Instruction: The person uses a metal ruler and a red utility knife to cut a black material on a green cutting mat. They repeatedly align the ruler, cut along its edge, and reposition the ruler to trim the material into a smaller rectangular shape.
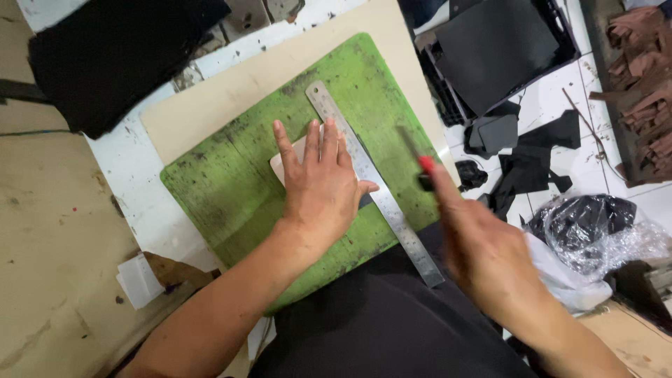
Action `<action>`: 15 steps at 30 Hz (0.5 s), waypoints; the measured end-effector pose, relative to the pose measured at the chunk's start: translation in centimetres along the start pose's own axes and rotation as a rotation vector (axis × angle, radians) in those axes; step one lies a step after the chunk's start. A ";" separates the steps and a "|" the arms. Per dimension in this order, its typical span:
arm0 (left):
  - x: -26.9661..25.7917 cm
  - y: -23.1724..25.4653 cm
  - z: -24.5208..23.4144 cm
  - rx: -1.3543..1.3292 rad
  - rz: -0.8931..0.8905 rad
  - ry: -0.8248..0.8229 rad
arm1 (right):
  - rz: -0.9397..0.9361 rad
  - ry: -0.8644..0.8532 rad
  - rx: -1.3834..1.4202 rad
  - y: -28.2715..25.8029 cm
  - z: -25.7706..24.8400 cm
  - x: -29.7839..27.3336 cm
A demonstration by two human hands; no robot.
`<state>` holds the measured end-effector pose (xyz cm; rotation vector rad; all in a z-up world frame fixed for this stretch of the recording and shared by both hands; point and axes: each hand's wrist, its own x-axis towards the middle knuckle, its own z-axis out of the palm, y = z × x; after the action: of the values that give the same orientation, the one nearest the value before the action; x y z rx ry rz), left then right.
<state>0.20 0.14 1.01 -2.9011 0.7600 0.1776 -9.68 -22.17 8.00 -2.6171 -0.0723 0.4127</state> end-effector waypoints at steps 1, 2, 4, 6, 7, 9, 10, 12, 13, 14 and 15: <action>0.1 0.0 0.0 0.005 0.001 0.006 | -0.002 0.007 0.001 -0.7 0.2 1.5; 0.1 0.0 0.0 -0.008 -0.002 0.016 | -0.004 -0.079 0.024 -1.3 0.5 3.0; 0.2 0.0 0.0 -0.016 -0.011 0.029 | -0.015 -0.163 0.048 -2.1 1.4 5.6; 0.3 0.1 0.3 -0.014 -0.026 -0.008 | -0.132 -0.104 0.054 -2.2 2.7 7.7; 0.3 0.1 0.1 -0.015 -0.029 -0.006 | -0.134 -0.104 0.051 -2.4 2.7 8.2; 0.3 0.2 0.1 0.005 -0.026 -0.019 | -0.165 -0.121 0.029 -2.5 2.8 9.0; 0.3 0.1 0.1 0.001 -0.027 -0.023 | -0.164 -0.126 0.028 -2.4 2.9 8.8; 0.2 0.1 0.3 0.001 -0.031 0.027 | -0.187 -0.163 -0.073 -2.1 3.1 8.3; 0.3 0.0 0.4 -0.008 -0.028 0.014 | -0.180 -0.177 -0.070 -2.1 3.3 8.4; 0.4 0.0 0.6 0.008 -0.030 0.039 | -0.213 -0.114 -0.112 -2.0 3.6 8.4; 0.2 0.0 0.9 0.023 -0.027 0.056 | -0.240 -0.057 -0.148 -2.0 4.0 8.0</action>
<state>0.27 0.15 0.13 -2.9044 0.7266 0.0852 -3.19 -17.60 3.37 -2.6981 -0.4463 0.4097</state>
